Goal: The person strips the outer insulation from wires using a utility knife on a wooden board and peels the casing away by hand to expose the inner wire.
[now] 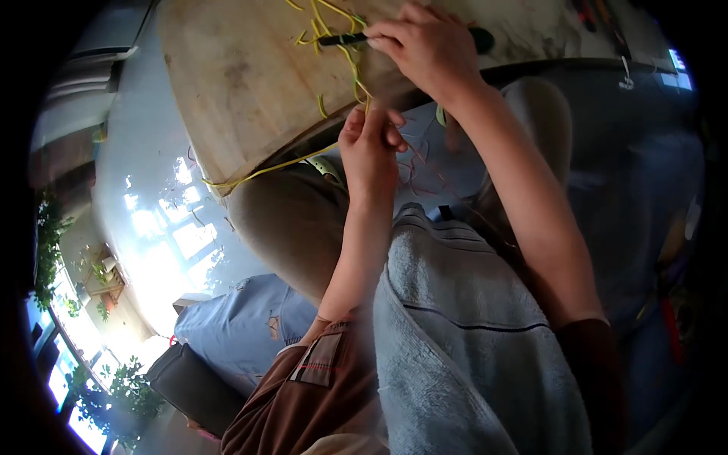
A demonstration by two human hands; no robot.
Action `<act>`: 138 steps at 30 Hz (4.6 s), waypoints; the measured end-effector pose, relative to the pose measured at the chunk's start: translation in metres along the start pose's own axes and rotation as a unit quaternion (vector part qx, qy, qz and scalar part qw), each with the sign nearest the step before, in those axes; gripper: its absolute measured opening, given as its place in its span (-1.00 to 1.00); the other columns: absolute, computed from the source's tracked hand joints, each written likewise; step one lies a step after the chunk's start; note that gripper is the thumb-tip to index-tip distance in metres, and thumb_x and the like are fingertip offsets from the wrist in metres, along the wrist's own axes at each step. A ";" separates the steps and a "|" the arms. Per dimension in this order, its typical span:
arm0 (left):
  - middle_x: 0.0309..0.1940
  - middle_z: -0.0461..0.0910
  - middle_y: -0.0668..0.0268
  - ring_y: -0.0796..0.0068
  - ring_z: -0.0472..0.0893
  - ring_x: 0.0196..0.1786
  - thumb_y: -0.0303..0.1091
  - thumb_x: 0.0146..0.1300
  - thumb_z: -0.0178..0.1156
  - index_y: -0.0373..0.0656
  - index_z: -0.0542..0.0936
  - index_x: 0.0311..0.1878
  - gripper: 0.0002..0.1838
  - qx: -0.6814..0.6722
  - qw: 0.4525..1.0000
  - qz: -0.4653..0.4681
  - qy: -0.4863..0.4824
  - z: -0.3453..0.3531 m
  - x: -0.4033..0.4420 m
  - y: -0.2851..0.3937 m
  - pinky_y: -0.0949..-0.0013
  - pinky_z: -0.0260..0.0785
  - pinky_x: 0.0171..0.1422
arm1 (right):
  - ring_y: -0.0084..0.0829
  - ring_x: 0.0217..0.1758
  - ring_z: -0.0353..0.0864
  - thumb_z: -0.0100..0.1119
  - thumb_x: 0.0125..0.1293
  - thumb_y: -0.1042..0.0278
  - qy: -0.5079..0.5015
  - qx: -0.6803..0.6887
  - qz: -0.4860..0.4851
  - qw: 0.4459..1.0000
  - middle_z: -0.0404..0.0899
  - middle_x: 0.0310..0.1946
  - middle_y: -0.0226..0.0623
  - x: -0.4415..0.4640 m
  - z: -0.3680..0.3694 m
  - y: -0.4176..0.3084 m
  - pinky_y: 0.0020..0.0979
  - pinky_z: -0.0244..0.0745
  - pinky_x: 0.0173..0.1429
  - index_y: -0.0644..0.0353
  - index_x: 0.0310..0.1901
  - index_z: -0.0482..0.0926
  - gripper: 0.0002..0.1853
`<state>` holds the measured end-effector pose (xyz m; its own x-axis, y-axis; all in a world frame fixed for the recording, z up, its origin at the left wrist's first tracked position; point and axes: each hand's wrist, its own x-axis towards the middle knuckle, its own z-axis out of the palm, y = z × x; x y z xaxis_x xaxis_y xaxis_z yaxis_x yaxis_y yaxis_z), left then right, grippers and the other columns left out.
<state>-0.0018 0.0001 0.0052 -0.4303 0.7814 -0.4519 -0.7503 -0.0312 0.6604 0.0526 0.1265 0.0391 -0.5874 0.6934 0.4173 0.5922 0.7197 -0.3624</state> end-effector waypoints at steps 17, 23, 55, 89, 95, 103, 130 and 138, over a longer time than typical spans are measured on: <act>-0.46 0.53 0.32 0.69 0.40 -0.63 -0.32 0.26 0.09 -0.23 0.50 -0.18 -0.82 -0.004 0.998 -0.037 -0.046 -0.012 0.006 0.005 0.62 0.22 -0.61 | -0.45 -0.32 0.49 0.26 0.02 0.29 0.001 0.041 -0.019 0.999 0.39 -0.51 -0.51 -0.043 -0.014 0.000 -0.42 0.43 -0.27 -0.07 -0.34 0.62 -0.88; -0.56 0.52 0.31 0.68 0.38 -0.69 -0.34 0.26 0.09 -0.21 0.51 -0.25 -0.86 -0.001 0.999 0.006 -0.043 -0.012 0.009 0.000 0.60 0.24 -0.65 | -0.47 -0.32 0.48 0.31 -0.06 0.27 0.014 0.015 -0.015 1.000 0.40 -0.48 -0.54 -0.053 -0.029 0.006 -0.42 0.42 -0.26 -0.07 -0.38 0.64 -0.86; -0.55 0.52 0.28 0.64 0.42 -0.67 -0.37 0.27 0.09 -0.18 0.45 -0.31 -0.90 -0.032 0.999 0.024 -0.022 -0.008 0.006 -0.010 0.56 0.31 -0.62 | -0.43 -0.21 0.43 0.27 -0.08 0.35 -0.013 -0.015 -0.037 0.999 0.38 -0.40 -0.48 -0.063 -0.029 -0.005 -0.37 0.37 -0.15 -0.03 -0.33 0.63 -0.81; -0.58 0.47 0.33 0.66 0.36 -0.69 -0.33 0.30 0.04 -0.18 0.43 -0.37 -0.84 -0.027 0.999 0.041 -0.007 -0.005 0.008 -0.004 0.57 0.26 -0.65 | -0.48 -0.28 0.44 0.30 -0.08 0.28 0.032 -0.001 -0.046 0.998 0.37 -0.47 -0.55 -0.060 -0.023 0.007 -0.40 0.37 -0.20 -0.09 -0.39 0.65 -0.85; -0.59 0.47 0.33 0.67 0.36 -0.69 -0.33 0.29 0.05 -0.17 0.44 -0.37 -0.84 -0.034 0.999 0.035 -0.011 -0.005 0.007 -0.001 0.57 0.26 -0.64 | -0.47 -0.29 0.44 0.30 -0.08 0.29 0.025 0.009 -0.066 0.997 0.38 -0.43 -0.53 -0.054 -0.019 0.007 -0.42 0.38 -0.19 -0.06 -0.37 0.65 -0.84; -0.58 0.48 0.33 0.68 0.36 -0.69 -0.33 0.29 0.07 -0.18 0.44 -0.36 -0.85 -0.048 0.998 0.033 -0.014 -0.007 0.008 -0.004 0.58 0.25 -0.64 | -0.47 -0.27 0.43 0.26 -0.03 0.26 0.011 0.004 -0.034 0.999 0.38 -0.44 -0.55 -0.050 -0.007 0.002 -0.40 0.38 -0.17 -0.09 -0.37 0.65 -0.87; -0.58 0.43 0.37 0.73 0.23 -0.68 -0.32 0.31 0.03 -0.10 0.43 -0.39 -0.85 -0.050 0.999 -0.005 -0.011 -0.006 0.004 0.003 0.63 0.05 -0.62 | -0.51 -0.30 0.48 0.23 0.07 0.24 -0.088 0.077 -0.074 0.990 0.42 -0.42 -0.52 -0.016 -0.013 0.022 -0.45 0.40 -0.23 -0.01 -0.27 0.65 -0.83; -0.59 0.42 0.38 0.75 0.20 -0.68 -0.30 0.32 0.03 -0.08 0.42 -0.39 -0.84 -0.039 0.999 -0.005 -0.008 -0.006 0.005 0.003 0.66 0.00 -0.63 | -0.44 -0.31 0.49 0.24 0.07 0.25 -0.139 0.112 -0.079 0.981 0.42 -0.43 -0.45 0.000 -0.026 0.015 -0.41 0.38 -0.22 0.06 -0.28 0.63 -0.82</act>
<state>-0.0088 0.0000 0.0010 -0.4154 0.7918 -0.4477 -0.7913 -0.0717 0.6073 0.0763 0.1366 0.0554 -0.8088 0.5318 0.2509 0.3627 0.7871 -0.4990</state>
